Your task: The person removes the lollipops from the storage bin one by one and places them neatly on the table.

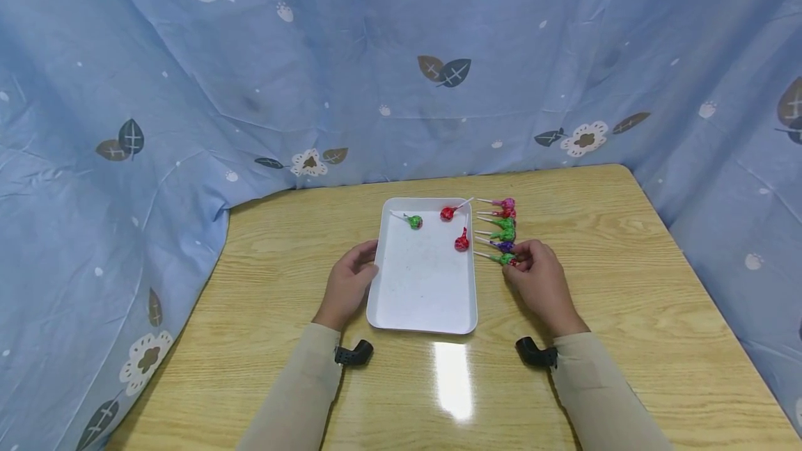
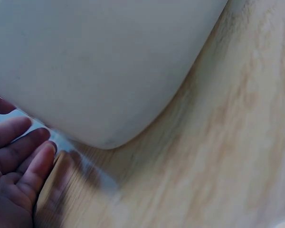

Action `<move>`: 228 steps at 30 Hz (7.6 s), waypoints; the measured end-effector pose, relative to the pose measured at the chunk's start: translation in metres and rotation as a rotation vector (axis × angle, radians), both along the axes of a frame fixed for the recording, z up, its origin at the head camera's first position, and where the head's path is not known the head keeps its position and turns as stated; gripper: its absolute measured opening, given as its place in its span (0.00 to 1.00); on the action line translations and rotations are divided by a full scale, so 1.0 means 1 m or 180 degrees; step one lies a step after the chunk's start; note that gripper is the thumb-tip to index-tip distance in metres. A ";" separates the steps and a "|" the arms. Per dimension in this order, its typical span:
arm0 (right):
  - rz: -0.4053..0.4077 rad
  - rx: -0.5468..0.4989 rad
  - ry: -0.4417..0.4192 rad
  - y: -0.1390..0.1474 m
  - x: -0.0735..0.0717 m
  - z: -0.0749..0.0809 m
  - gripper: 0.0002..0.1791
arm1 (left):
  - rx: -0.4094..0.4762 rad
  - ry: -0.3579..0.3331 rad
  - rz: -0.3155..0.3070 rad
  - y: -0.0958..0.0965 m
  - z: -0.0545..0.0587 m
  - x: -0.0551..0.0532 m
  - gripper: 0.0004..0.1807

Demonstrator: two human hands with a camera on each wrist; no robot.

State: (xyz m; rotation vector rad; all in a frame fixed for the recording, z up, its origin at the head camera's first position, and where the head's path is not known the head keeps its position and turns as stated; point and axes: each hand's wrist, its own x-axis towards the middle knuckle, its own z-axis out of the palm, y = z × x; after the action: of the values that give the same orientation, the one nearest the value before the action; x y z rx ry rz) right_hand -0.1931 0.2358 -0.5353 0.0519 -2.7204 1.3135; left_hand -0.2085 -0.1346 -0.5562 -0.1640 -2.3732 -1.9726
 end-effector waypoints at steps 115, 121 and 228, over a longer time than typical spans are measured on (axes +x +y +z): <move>0.0628 -0.0644 0.0144 -0.081 -0.001 0.042 0.19 | -0.0021 -0.0044 -0.0008 -0.002 -0.003 -0.001 0.26; 0.0665 -0.0632 0.0096 -0.085 -0.003 0.045 0.19 | -0.0022 -0.0043 -0.0021 -0.002 -0.003 -0.001 0.26; 0.0565 -0.0407 -0.0277 -0.159 -0.100 0.016 0.17 | -0.0010 -0.0037 -0.0040 -0.001 0.000 0.000 0.26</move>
State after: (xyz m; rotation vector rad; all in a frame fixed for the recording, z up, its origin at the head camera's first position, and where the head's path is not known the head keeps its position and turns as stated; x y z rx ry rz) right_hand -0.2929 0.0769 -0.5194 0.2349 -2.7498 1.5695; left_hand -0.2088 -0.1358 -0.5564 -0.1683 -2.3885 -1.9806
